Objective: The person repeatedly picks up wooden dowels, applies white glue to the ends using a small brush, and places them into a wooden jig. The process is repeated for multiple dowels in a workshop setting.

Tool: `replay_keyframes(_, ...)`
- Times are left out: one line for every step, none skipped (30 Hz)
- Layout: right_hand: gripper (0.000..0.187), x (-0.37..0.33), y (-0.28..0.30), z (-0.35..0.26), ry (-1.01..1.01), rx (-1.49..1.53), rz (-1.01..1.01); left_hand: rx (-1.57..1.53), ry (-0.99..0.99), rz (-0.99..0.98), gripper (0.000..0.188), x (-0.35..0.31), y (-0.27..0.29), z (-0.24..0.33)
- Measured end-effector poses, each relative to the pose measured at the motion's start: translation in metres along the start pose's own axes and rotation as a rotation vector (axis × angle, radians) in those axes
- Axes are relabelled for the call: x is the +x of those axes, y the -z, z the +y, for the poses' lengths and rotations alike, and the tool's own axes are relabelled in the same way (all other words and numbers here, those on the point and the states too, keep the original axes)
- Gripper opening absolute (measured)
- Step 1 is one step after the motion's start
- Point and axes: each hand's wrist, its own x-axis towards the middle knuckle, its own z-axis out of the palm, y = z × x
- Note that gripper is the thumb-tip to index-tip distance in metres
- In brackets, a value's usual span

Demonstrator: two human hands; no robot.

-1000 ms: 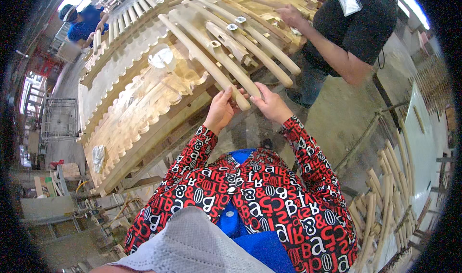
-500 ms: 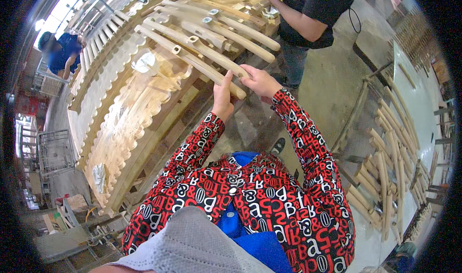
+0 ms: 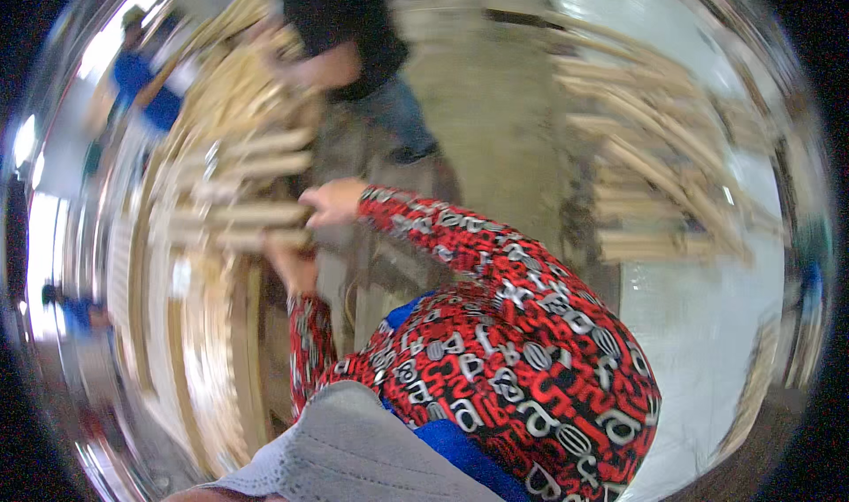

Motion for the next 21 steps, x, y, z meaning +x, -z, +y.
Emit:
replay_keyframes(0.064, -0.009, -0.001, 0.007, 0.030, -0.011, 0.035, -0.107, 0.014, 0.097, 0.061, -0.002, 0.012, 0.000)
replay_keyframes(0.063, -0.020, -0.003, 0.015, 0.075, 0.035, 0.104, -0.180, 0.079, 0.201, 0.071, -0.001, 0.028, 0.005)
replay_keyframes(0.062, -0.032, -0.005, 0.024, -0.050, 0.019, 0.092, -0.196, 0.103, 0.104, 0.072, -0.003, 0.041, -0.006)
replay_keyframes(0.060, -0.044, -0.006, 0.033, -0.056, 0.063, 0.031, -0.229, 0.083, 0.145, 0.072, 0.004, 0.061, -0.002)
replay_keyframes(0.056, -0.058, -0.007, 0.044, -0.175, 0.029, 0.113, -0.250, 0.168, 0.048, 0.068, 0.005, 0.075, -0.012)
replay_keyframes(0.053, -0.073, -0.008, 0.054, -0.306, -0.007, 0.156, -0.279, 0.283, 0.065, 0.064, 0.012, 0.094, -0.018)
replay_keyframes(0.049, -0.089, -0.007, 0.063, -0.322, 0.014, 0.229, -0.242, 0.314, 0.104, 0.057, 0.019, 0.109, -0.027)
replay_keyframes(0.046, -0.108, -0.007, 0.072, -0.438, 0.002, 0.281, -0.241, 0.421, 0.215, 0.051, 0.027, 0.125, -0.033)
replay_keyframes(0.043, -0.129, -0.006, 0.080, -0.503, -0.078, 0.332, -0.210, 0.476, 0.116, 0.049, 0.038, 0.138, -0.039)
replay_keyframes(0.043, -0.152, -0.004, 0.088, -0.580, -0.105, 0.406, -0.203, 0.565, 0.068, 0.047, 0.050, 0.149, -0.046)
replay_keyframes(0.045, -0.175, -0.001, 0.096, -0.706, -0.157, 0.448, -0.171, 0.651, 0.108, 0.045, 0.063, 0.156, -0.051)
replay_keyframes(0.046, -0.200, 0.001, 0.103, -0.707, -0.245, 0.553, -0.144, 0.678, -0.031, 0.042, 0.079, 0.161, -0.056)
replay_keyframes(0.050, -0.223, 0.003, 0.110, -0.714, -0.420, 0.641, -0.099, 0.700, -0.080, 0.039, 0.090, 0.164, -0.062)
replay_keyframes(0.055, -0.244, 0.004, 0.117, -0.836, -0.576, 0.656, -0.054, 0.764, -0.052, 0.036, 0.106, 0.167, -0.066)
replay_keyframes(0.065, -0.263, 0.005, 0.124, -0.858, -0.668, 0.628, 0.001, 0.727, -0.173, 0.034, 0.118, 0.167, -0.071)
replay_keyframes(0.078, -0.280, 0.005, 0.130, -0.885, -0.772, 0.602, 0.060, 0.733, -0.218, 0.032, 0.129, 0.167, -0.076)
replay_keyframes(0.084, -0.294, 0.004, 0.136, -0.981, -0.841, 0.495, 0.152, 0.677, -0.208, 0.030, 0.136, 0.165, -0.082)
replay_keyframes(0.092, -0.306, 0.005, 0.143, -0.995, -0.926, 0.425, 0.137, 0.745, -0.248, 0.026, 0.140, 0.164, -0.088)
replay_keyframes(0.099, -0.315, 0.006, 0.150, -1.076, -0.988, 0.304, 0.158, 0.772, -0.202, 0.023, 0.142, 0.160, -0.095)
replay_keyframes(0.102, -0.322, 0.008, 0.157, -0.999, -0.951, 0.277, 0.185, 0.826, -0.113, 0.021, 0.139, 0.158, -0.099)
replay_keyframes(0.105, -0.326, 0.011, 0.164, -1.001, -0.882, 0.193, 0.207, 0.819, -0.116, 0.018, 0.137, 0.154, -0.104)
